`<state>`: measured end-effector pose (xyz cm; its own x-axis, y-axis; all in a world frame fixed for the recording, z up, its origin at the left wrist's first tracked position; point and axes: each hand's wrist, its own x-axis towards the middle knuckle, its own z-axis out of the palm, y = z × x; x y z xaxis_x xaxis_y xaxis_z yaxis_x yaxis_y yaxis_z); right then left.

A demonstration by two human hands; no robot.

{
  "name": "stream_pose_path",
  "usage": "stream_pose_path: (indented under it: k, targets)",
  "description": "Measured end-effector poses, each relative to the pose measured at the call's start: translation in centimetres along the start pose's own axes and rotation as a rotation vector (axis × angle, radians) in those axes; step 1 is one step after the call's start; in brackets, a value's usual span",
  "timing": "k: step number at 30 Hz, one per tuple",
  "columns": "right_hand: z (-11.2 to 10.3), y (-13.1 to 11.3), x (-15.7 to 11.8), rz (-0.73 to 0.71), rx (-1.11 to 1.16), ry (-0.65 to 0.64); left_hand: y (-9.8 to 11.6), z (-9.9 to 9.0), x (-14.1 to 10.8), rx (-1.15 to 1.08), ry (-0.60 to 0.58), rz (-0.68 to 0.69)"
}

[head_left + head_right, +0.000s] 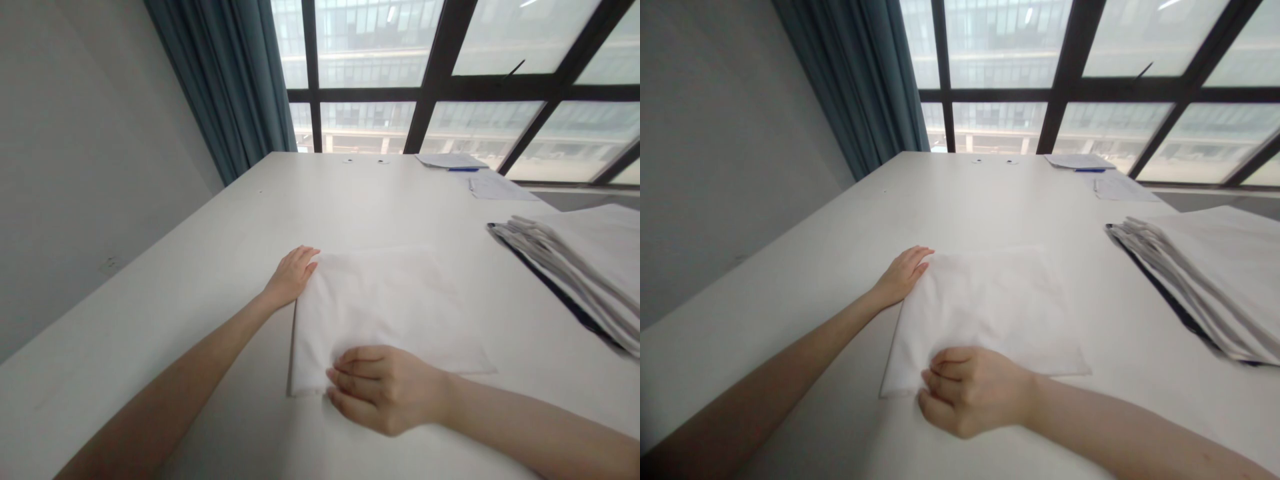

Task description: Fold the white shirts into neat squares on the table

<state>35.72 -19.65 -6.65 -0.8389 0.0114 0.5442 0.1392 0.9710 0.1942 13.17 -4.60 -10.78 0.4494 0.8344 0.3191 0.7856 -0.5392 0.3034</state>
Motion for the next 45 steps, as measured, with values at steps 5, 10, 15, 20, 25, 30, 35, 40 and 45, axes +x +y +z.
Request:
stream_pose_path:
  k: [5,10,15,20,25,30,35,40,45]
  targets:
    - [0.3,-0.1,0.0,0.012,0.058,0.009,0.3,0.0,-0.2,0.027,0.016,-0.017]
    - [-0.4,1.1,0.0,0.187,0.329,-0.08,1.1,-0.5,-0.7,0.104,0.039,0.045]
    - [-1.7,5.0,-1.6,0.551,0.113,-0.171,2.6,-1.2,-0.6,0.205,-0.037,0.114]
    - [-1.7,8.8,-5.2,0.899,-0.13,-0.394,4.1,-1.3,-1.0,0.21,-0.126,0.166]
    - [-2.2,11.0,-7.6,0.906,-0.014,-0.487,4.5,-1.2,-1.3,0.197,-0.171,0.184]
    - [-2.5,13.3,-10.0,1.102,-0.169,-0.405,4.2,-1.2,-1.3,0.187,-0.227,0.181]
    - [-3.2,13.8,-10.7,1.141,-0.249,-0.419,3.4,-1.4,-0.9,0.132,-0.177,0.163]
    - [-4.5,13.0,-8.7,1.03,-0.072,-0.548,2.7,-2.0,-0.3,0.07,-0.104,0.116]
    - [-4.6,12.0,-6.4,1.029,0.113,-0.515,3.7,-3.3,0.0,0.112,-0.122,0.156]
